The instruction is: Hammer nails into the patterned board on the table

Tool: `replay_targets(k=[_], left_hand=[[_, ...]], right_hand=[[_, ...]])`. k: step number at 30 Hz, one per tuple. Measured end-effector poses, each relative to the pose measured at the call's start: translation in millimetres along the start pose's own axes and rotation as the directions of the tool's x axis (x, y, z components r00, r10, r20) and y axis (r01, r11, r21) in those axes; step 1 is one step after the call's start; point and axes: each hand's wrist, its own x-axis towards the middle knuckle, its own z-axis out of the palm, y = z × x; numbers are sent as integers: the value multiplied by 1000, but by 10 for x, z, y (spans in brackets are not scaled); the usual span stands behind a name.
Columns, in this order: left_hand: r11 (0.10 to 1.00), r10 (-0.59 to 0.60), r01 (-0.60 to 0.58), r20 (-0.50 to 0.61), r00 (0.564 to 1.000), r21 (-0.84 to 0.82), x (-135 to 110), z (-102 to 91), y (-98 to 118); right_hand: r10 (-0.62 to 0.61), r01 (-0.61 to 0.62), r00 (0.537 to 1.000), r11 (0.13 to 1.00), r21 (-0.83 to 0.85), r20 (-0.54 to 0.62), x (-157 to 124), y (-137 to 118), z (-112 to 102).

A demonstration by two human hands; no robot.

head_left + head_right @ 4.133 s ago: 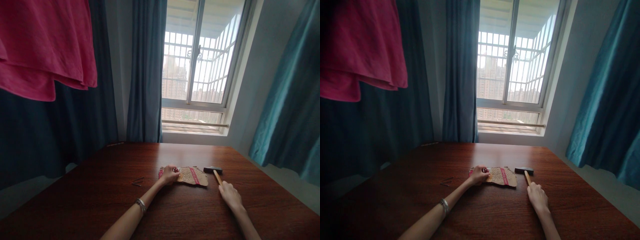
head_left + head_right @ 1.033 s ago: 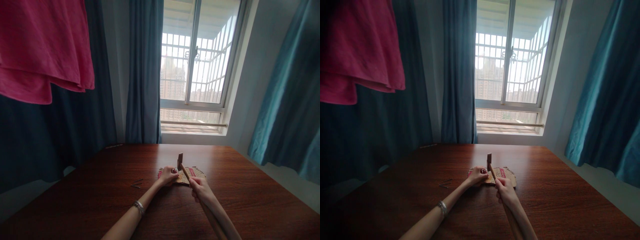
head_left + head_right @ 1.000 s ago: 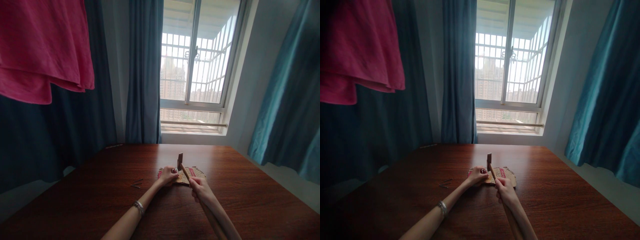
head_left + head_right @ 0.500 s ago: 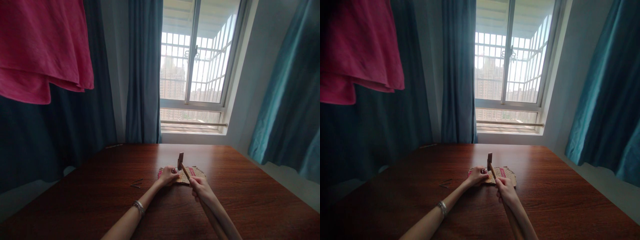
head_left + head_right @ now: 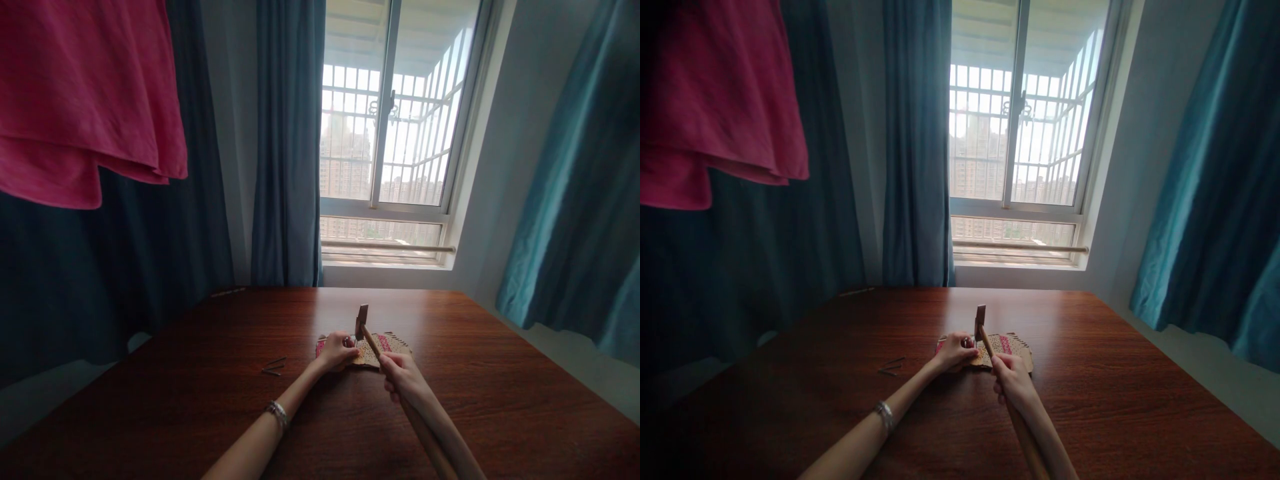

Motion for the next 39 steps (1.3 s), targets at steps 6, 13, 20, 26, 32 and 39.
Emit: replay_targets(k=[6,13,20,26,32,39], left_hand=[[1000,-10,10,8,1000,11,-9,3,-7],[1000,9,-9,7,1000,-19,-21,-12,25],[997,-24,25,14,1000,-77,1,14,8],[991,-13,19,43,999,-131,42,30,-56],[991,-29,34,36,999,-133,38,28,-48],[993,-28,30,18,999,-116,32,48,-42]], right_hand=[[15,-15,1000,1000,-1,-6,20,25,-4],[31,-31,1000,999,15,4,-10,-11,1],[28,-28,1000,1000,12,-9,-24,-33,6],[13,-13,1000,1000,7,3,3,-19,-17],[28,-28,1000,999,31,-12,12,-16,-5],[-13,14,999,1000,12,-33,-75,-31,65]])
